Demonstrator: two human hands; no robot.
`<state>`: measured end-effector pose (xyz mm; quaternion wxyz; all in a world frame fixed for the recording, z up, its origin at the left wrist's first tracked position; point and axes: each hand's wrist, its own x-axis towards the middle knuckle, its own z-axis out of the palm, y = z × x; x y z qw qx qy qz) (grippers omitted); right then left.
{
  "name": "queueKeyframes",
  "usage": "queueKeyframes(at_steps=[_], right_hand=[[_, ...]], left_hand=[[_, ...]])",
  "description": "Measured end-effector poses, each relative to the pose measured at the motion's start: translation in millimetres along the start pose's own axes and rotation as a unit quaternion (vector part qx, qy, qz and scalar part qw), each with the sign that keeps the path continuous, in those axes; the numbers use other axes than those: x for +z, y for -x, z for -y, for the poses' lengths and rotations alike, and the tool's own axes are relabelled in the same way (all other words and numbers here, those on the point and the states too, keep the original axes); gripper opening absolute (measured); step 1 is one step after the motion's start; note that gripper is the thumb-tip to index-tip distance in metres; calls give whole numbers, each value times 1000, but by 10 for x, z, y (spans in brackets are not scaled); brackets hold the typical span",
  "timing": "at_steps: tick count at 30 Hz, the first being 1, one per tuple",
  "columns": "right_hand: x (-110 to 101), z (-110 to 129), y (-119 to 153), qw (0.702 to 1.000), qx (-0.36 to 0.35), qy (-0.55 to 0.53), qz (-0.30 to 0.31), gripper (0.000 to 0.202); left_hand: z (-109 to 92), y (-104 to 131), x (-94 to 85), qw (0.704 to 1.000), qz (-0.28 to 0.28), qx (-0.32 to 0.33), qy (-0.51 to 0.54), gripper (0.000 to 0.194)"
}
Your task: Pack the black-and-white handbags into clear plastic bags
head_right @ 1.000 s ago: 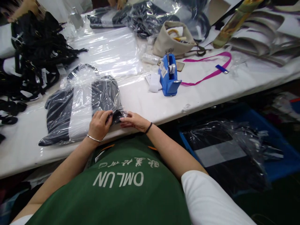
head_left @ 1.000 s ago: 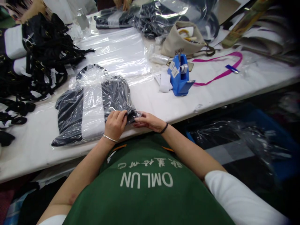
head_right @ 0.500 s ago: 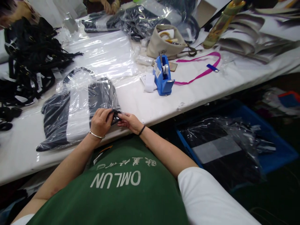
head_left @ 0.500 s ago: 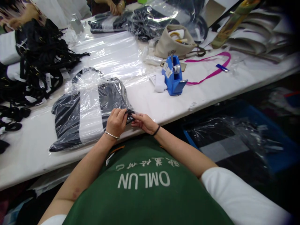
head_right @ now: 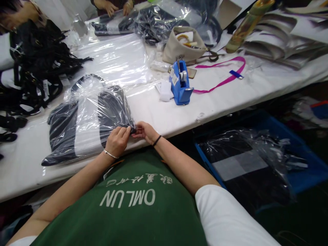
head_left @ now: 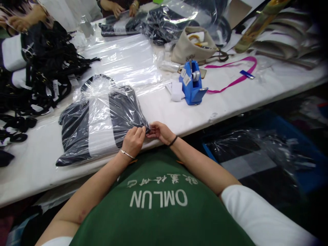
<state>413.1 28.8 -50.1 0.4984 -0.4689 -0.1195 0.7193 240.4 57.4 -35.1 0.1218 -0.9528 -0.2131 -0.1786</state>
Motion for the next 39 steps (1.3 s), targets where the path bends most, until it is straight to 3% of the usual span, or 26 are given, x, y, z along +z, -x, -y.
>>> queueKeyframes(at_steps=[4,11,17,21,22,24,26,27,29,31,33,35,37,39], right_hand=[[-36,-12,5,998,-21,58,4,25],[58,100,29,973,-86,215,-15,29],[70,145,60,868,-174,462,-57,35],[33,108,148,803,-124,581,-46,42],[-14,134,176,801,-109,588,-32,43],[-186,280,235,823,-120,555,-30,42],[-464,570,309,845,-199,484,-108,39],[-633,759,351,837,-254,451,-178,37],[-996,1169,420,775,-348,409,-333,31],[-1330,1537,423,709,-373,411,-435,23],[-1567,1792,340,706,-340,422,-455,19],[-1673,1919,212,740,-304,419,-430,23],[-1673,1947,113,767,-294,401,-405,26],[-1620,1900,108,775,-307,378,-402,27]], left_hand=[[-29,100,-18,999,40,-13,12,33],[-60,111,-94,995,34,-93,27,48],[-79,95,97,990,8,-140,15,55],[-91,200,207,997,23,-71,20,49],[-94,237,233,998,31,-46,17,48],[-91,307,290,999,39,-13,6,49],[-79,355,347,999,32,2,-1,52],[-73,369,369,1000,25,4,-2,53],[-68,380,393,1000,15,3,5,57],[-74,380,399,1000,15,-3,15,59],[-85,380,402,1000,19,-10,18,59],[-92,381,405,1000,20,-14,14,59],[-91,382,408,1000,17,-12,12,59],[-81,379,405,1000,14,-6,17,58]])
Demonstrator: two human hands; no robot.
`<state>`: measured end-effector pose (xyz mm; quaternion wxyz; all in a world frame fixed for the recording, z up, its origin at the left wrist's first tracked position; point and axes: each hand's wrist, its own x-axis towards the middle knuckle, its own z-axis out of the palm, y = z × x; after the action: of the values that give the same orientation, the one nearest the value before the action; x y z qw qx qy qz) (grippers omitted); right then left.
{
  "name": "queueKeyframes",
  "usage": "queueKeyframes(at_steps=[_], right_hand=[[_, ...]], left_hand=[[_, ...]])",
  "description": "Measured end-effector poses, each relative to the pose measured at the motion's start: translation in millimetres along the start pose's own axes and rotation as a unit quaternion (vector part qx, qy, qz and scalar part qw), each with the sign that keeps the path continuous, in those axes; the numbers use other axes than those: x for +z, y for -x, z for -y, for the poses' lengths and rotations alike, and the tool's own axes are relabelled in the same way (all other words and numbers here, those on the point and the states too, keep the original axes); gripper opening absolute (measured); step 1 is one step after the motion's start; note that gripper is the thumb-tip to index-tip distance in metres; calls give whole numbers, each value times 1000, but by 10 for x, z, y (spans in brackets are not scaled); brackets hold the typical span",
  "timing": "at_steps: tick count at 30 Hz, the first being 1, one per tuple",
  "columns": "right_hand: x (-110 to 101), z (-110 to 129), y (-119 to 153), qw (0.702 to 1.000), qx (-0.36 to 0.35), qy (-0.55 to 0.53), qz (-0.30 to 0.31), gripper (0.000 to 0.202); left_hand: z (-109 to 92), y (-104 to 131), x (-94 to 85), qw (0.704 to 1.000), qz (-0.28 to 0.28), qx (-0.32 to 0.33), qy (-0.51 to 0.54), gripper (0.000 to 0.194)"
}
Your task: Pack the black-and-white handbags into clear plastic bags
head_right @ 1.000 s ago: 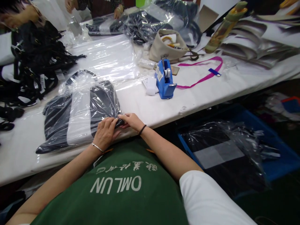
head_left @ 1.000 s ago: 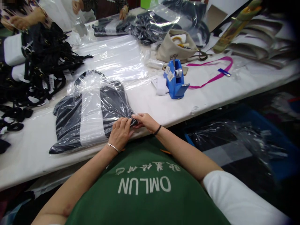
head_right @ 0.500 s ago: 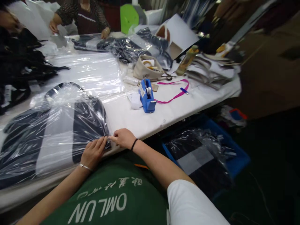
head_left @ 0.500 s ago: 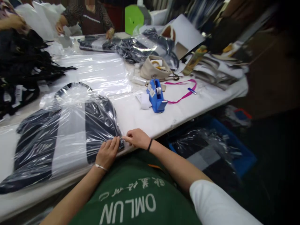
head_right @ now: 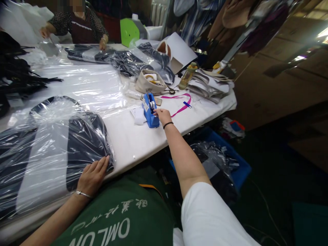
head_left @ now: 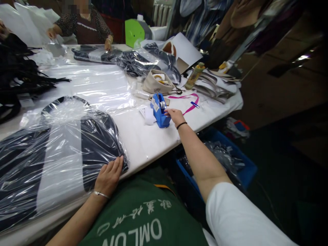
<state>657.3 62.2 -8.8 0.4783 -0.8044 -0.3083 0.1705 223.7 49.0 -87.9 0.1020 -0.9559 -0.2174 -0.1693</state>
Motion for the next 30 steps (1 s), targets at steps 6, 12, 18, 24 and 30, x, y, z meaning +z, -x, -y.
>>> queueKeyframes(at_steps=[6,12,18,24,30], right_hand=[[-80,-188,524,996,-25,-36,-80,37],[-122,-567,608,996,78,-36,-37,28],[51,-229,936,993,37,-10,113,35],[1128,446,1479,859,-34,12,511,37],[1557,649,1363,794,-168,314,492,37]], left_hand=[[4,-35,-38,1000,6,0,-7,55],[-54,-103,-117,1000,19,-14,12,46],[-96,-124,-131,998,59,-32,0,43],[-90,-127,-118,998,56,-30,11,43],[-80,-135,-91,999,40,-11,-17,39]])
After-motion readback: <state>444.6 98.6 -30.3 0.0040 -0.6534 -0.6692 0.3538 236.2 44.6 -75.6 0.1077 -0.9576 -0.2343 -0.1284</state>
